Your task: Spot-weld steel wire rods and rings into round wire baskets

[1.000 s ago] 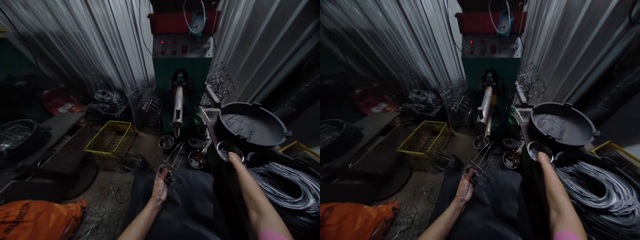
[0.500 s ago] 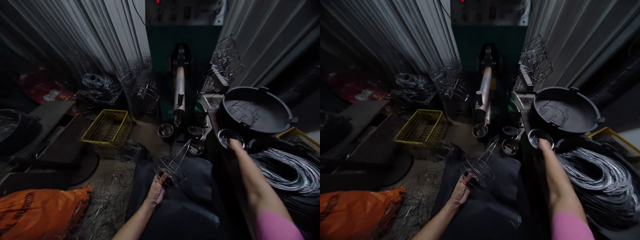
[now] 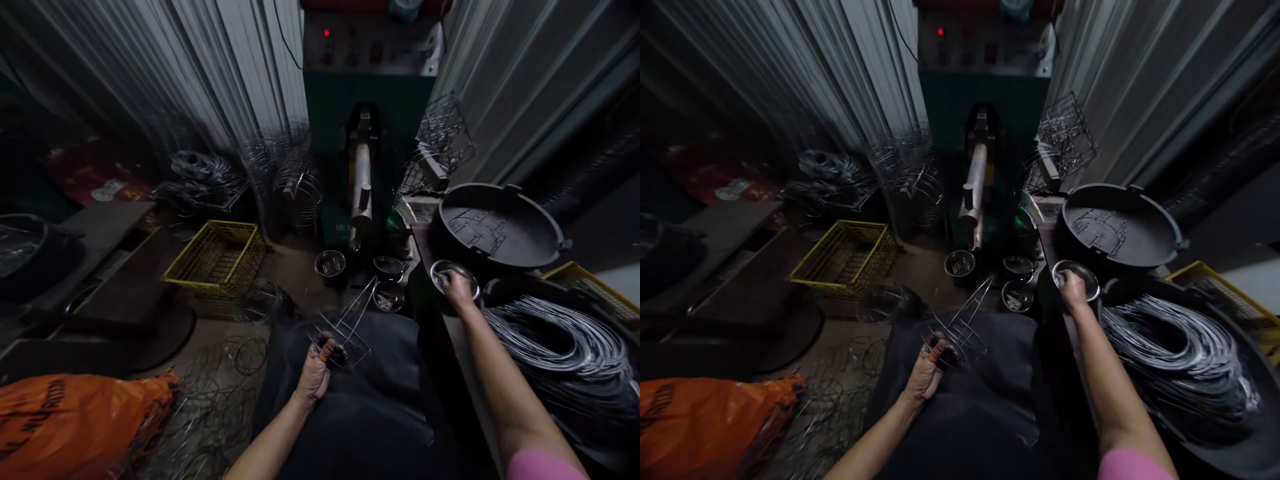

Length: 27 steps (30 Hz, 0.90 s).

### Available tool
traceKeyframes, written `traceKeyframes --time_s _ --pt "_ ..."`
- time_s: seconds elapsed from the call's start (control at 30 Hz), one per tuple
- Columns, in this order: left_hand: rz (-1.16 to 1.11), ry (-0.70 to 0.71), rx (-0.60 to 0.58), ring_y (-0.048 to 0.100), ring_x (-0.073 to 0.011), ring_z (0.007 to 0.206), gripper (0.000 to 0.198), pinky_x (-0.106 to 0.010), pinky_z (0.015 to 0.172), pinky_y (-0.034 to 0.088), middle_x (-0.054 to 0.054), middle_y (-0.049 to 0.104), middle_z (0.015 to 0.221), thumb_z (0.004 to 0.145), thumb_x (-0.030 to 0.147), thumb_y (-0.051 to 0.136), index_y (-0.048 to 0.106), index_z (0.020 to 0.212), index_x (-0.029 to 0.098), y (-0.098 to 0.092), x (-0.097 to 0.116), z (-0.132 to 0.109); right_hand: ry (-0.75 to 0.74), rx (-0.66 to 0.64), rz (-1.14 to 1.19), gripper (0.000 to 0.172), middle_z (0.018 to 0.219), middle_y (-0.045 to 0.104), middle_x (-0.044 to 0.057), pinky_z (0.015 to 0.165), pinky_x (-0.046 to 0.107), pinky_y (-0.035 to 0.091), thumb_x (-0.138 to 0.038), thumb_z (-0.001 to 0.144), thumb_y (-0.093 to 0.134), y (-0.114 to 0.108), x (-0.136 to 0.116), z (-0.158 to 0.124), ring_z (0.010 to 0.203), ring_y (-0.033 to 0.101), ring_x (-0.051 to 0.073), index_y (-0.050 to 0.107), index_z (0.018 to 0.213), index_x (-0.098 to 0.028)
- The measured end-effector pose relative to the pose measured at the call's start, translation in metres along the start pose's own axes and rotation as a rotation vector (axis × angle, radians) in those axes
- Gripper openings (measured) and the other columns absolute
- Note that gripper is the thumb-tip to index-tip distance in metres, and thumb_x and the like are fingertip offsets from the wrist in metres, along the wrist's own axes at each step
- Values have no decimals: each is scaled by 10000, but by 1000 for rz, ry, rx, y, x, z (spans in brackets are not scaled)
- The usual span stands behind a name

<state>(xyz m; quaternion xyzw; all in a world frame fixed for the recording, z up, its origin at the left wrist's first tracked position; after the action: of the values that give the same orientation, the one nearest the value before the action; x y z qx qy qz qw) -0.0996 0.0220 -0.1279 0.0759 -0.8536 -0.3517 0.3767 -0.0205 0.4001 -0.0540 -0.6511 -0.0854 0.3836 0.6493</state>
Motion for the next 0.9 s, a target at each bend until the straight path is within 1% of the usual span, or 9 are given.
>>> traceKeyframes --time_s 0.1,0.17,0.23,0.3,0.37,0.5,0.73,0.83,0.9 --pt "-16 19 -18 600 -120 576 344 -245 592 465 28 633 632 592 280 722 518 859 205 2 4 0 -198 -234 311 201 765 643 61 665 258 418 -283 761 481 11 -74 -45 730 577 175 635 787 -156" --pt "-15 29 -24 599 -120 571 341 -246 585 463 28 636 635 606 283 713 511 870 209 4 6 -1 -309 -349 485 220 672 615 23 609 242 411 -342 761 490 16 -118 -77 654 556 152 620 730 -168" --pt "-9 37 -22 597 -117 567 338 -244 584 462 33 634 633 607 281 713 507 866 209 5 7 -4 -350 -414 607 244 596 566 -1 549 232 391 -375 764 493 20 -147 -100 575 517 129 594 680 -169" --pt "-9 41 -22 593 -112 566 338 -242 588 461 39 628 627 603 284 715 506 858 207 5 8 -9 -353 -453 722 259 579 531 -12 526 228 379 -394 770 490 24 -164 -113 544 487 115 569 672 -168" --pt "-17 43 -30 592 -108 575 341 -236 589 460 43 621 625 601 283 716 505 857 205 5 9 -13 -333 -468 822 269 588 511 -14 529 226 379 -409 777 481 26 -170 -118 549 472 109 551 679 -169" --pt "-6 57 -46 592 -107 592 345 -221 563 448 33 617 634 606 273 713 499 866 196 3 14 -18 -274 -442 929 284 582 467 -21 536 224 366 -431 777 477 28 -174 -122 560 437 106 514 659 -175" --pt "118 58 -47 481 -44 426 366 -165 455 371 23 615 617 580 311 727 527 852 171 2 24 -18 -247 -441 1039 293 578 448 -24 555 228 344 -410 792 464 38 -176 -129 564 418 102 484 620 -174" --pt "135 33 -56 509 -60 470 335 -165 468 377 16 612 616 585 289 726 545 838 164 0 23 -19 -219 -434 1053 275 569 445 -28 550 229 334 -392 780 485 44 -171 -131 555 414 102 482 610 -176" --pt "125 -30 -96 551 -89 536 323 -189 521 411 -2 619 645 609 300 707 562 861 160 -4 19 -22 -198 -439 1062 260 567 444 -30 548 231 330 -382 769 501 50 -167 -134 553 412 103 486 610 -177"
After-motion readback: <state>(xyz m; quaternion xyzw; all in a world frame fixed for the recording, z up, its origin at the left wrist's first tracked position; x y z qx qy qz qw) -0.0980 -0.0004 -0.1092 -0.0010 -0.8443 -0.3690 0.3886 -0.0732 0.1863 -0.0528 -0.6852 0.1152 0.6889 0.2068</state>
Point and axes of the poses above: each hand's wrist, its own z-axis towards the middle knuckle, its own y-axis out of the palm, x = y × z, the point moved 6 cm from there along z, towards the middle knuckle
